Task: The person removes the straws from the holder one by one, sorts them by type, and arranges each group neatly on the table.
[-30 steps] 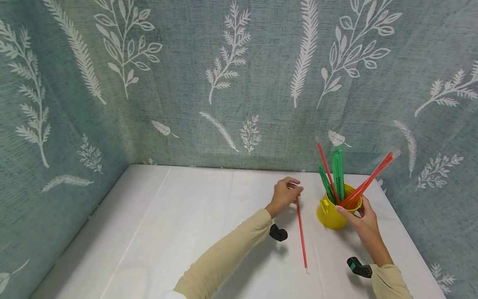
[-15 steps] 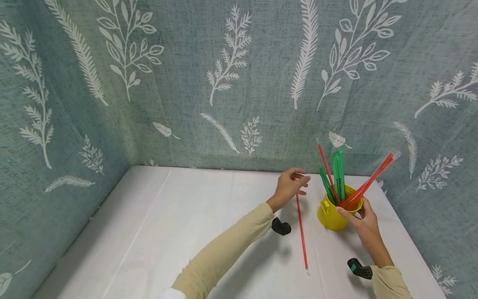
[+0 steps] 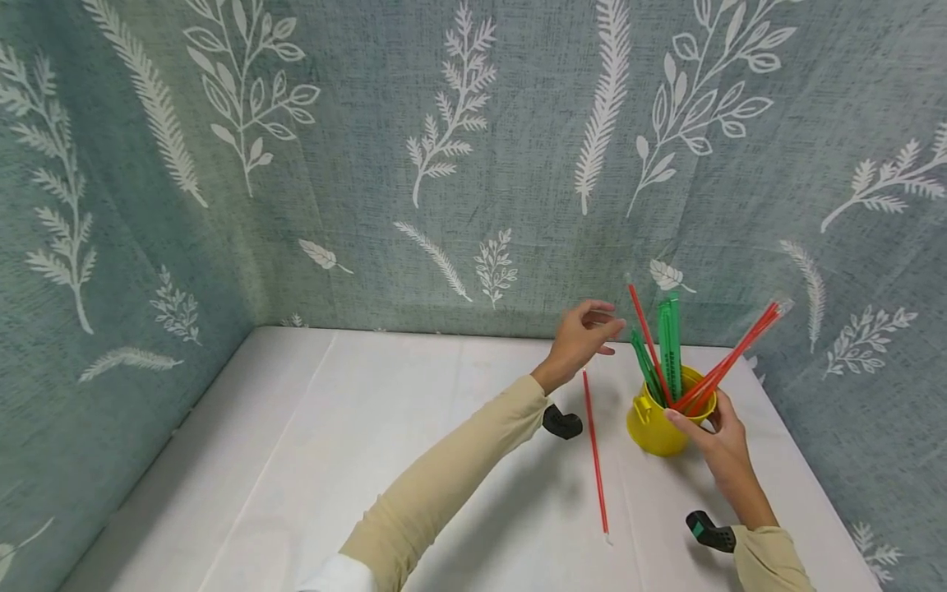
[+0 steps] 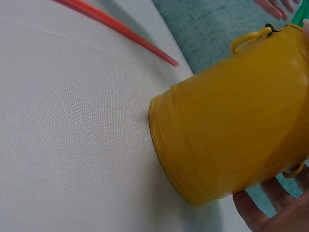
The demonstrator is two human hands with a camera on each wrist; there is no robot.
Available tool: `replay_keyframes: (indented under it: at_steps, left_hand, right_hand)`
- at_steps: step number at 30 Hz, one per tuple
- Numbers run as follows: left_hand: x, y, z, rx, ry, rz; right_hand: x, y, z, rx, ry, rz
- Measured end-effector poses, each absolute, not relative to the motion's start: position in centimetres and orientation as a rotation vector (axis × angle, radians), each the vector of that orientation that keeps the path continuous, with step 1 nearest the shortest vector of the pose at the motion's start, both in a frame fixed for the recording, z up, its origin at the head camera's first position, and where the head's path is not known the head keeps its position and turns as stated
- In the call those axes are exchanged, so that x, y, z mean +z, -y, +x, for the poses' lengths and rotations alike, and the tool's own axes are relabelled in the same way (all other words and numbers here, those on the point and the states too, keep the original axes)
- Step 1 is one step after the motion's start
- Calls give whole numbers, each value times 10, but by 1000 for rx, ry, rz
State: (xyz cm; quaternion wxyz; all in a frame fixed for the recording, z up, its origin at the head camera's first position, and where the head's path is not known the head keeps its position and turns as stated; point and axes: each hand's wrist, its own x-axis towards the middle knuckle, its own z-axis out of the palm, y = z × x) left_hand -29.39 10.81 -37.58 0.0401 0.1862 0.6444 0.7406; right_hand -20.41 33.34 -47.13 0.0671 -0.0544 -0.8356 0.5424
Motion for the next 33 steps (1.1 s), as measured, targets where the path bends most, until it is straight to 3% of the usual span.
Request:
replay_keyframes:
  at_steps: [8, 33]
  left_hand:
    - [-374, -118, -314, 2249, -2065, 620]
    - [-360, -145, -299, 2245, -2160, 684]
  right_hand:
    - [-472, -334, -204, 1657, 2501, -152]
    - [-471, -334, -205, 1665, 2492, -181]
